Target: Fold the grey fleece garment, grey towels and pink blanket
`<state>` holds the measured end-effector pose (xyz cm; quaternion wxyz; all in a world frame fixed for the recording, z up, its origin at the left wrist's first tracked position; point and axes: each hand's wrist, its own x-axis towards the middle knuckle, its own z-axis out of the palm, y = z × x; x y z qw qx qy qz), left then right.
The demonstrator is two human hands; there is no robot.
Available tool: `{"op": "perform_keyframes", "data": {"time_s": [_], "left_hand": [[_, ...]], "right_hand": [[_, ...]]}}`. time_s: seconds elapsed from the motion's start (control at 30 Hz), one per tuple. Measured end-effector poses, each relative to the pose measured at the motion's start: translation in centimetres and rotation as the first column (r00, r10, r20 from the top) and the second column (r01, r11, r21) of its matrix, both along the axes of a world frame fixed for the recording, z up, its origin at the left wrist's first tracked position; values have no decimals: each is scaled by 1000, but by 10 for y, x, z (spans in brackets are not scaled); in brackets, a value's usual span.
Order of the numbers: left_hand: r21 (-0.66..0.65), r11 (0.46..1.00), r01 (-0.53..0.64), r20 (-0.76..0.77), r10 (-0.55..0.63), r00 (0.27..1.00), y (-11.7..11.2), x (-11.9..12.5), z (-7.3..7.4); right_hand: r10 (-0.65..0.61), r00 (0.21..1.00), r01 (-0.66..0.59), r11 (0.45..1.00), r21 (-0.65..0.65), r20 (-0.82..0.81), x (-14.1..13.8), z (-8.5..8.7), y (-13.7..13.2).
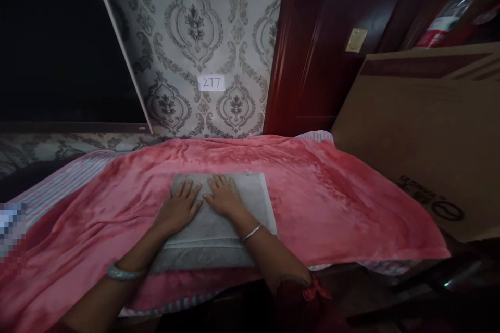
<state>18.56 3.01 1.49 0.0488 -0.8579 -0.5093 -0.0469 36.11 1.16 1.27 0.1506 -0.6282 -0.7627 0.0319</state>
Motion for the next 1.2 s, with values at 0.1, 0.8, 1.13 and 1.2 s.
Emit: {"op": "perform_keyframes", "data": {"time_s": [0.1, 0.8, 1.13, 1.2], "left_hand": [[0, 1000, 2, -7, -2, 1000, 1, 0, 3], [-24, 998, 57, 77, -55, 996, -5, -11, 4], [153, 988, -13, 176, -15, 984, -56, -50, -33], [151, 989, 1, 180, -29, 983, -55, -51, -35]], "right_hand": [[-94, 995, 95, 995, -42, 25, 14, 1, 3], [-371, 920, 385, 916, -110, 129, 55, 6, -18], [20, 998, -16, 998, -69, 59, -61, 0, -42], [26, 998, -22, 996, -81, 54, -59, -4, -46]]}}
